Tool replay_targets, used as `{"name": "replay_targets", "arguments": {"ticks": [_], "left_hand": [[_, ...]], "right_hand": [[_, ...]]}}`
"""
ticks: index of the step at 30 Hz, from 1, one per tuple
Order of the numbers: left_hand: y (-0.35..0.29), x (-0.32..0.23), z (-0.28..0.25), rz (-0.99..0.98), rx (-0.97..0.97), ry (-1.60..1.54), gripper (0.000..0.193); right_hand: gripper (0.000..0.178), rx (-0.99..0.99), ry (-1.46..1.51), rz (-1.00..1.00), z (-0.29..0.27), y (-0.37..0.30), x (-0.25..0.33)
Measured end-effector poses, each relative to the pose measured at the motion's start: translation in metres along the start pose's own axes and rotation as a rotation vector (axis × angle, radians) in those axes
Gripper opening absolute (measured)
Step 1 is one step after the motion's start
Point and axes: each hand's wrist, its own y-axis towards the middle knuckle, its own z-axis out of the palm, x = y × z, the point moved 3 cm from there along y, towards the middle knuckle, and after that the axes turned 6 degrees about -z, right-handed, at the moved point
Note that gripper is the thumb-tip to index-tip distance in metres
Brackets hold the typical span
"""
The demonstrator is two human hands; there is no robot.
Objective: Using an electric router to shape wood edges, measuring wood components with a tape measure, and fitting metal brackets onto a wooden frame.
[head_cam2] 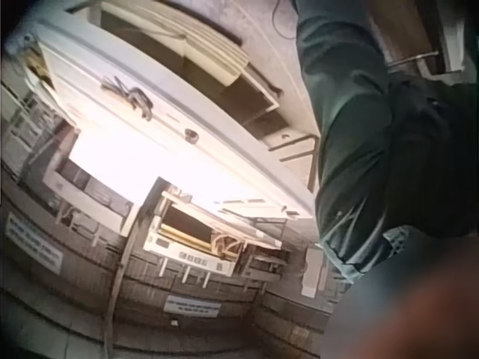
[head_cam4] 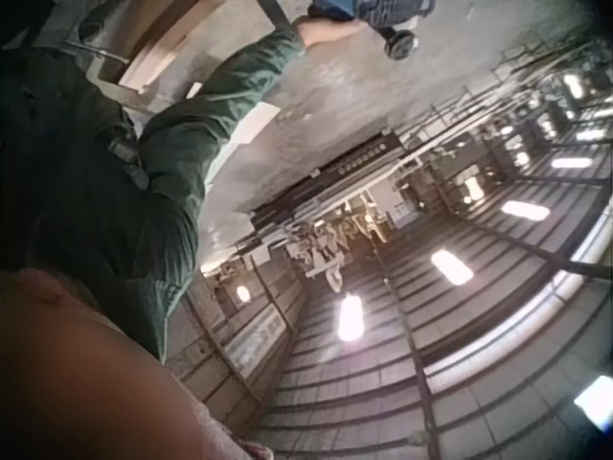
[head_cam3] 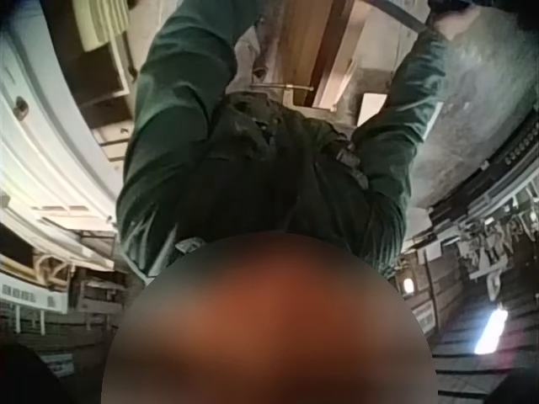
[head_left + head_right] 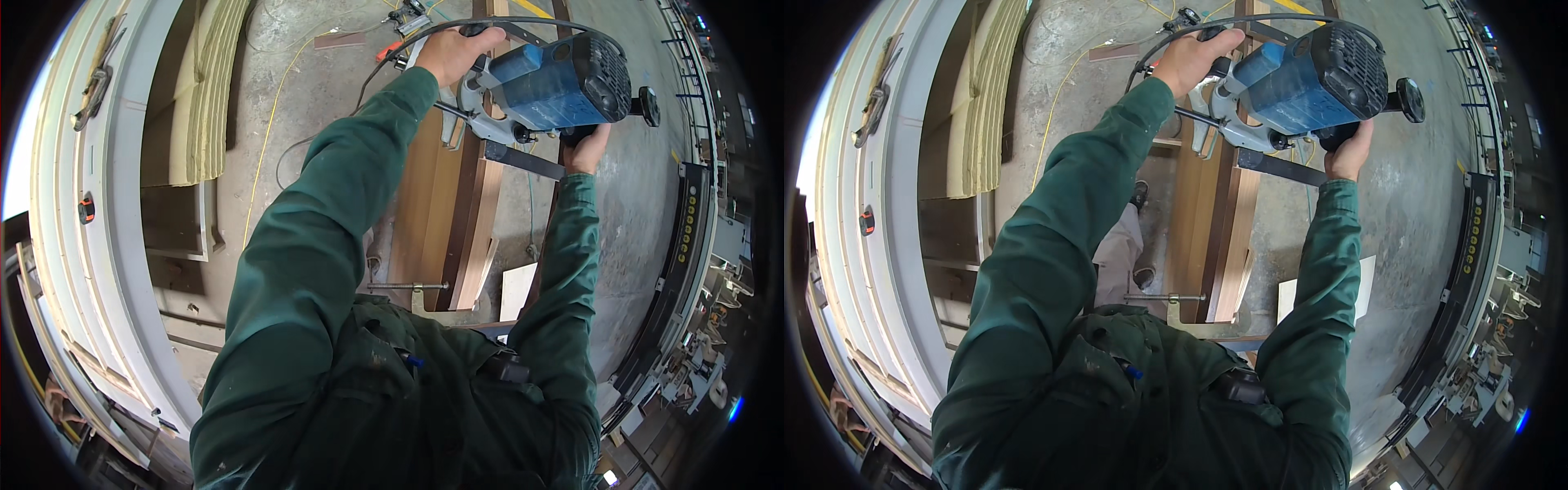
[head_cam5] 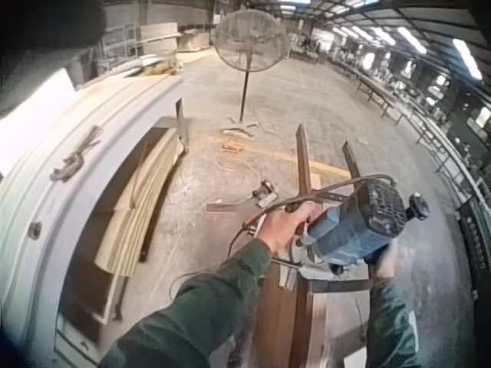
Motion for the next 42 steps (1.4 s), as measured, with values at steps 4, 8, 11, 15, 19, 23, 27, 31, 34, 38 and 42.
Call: {"name": "replay_targets", "arguments": {"ticks": [4,8,11,15,19,23,27,31,34,38,42], "left_hand": [[0.001,-0.001,-0.003,0.027,-0.012,0.052,0.059],[0.000,-0.002,-0.002,0.058,-0.023,-0.008,0.058],[0.001,-0.003,-0.005,0.019,0.008,0.035,0.057],[0.000,-0.001,-0.004,0.010,-0.026,0.035,0.059],[-0.003,-0.001,-0.005,0.024,-0.039,0.041,0.059],[-0.006,-0.004,-0.004,0.031,-0.048,0.028,0.057],[0.003,-0.002,-0.002,0.066,-0.059,0.039,0.055],[0.007,0.002,-0.001,0.087,-0.066,-0.003,0.051],[0.011,0.005,-0.001,0.110,-0.095,0.013,0.050],[0.010,0.005,0.000,0.142,-0.142,0.039,0.049],[0.009,0.003,0.001,0.140,-0.148,0.047,0.048]], "right_hand": [[0.045,0.011,-0.006,-0.024,0.008,-0.005,0.003],[0.045,-0.014,-0.037,0.011,0.010,-0.013,0.006],[0.045,-0.045,-0.032,-0.029,0.008,-0.012,0.004],[0.045,-0.021,-0.014,-0.002,0.009,-0.009,0.003],[0.043,-0.039,0.012,-0.064,0.013,-0.005,0.001],[0.043,-0.042,0.030,-0.041,0.014,0.001,-0.005],[0.043,-0.030,0.045,-0.082,0.015,0.011,-0.006],[0.041,-0.003,0.036,-0.089,0.011,0.020,-0.012],[0.040,0.016,0.052,-0.079,0.012,0.022,-0.013],[0.039,0.020,0.071,-0.101,0.013,0.025,-0.010],[0.039,0.045,0.098,-0.097,0.012,0.034,-0.009]]}}
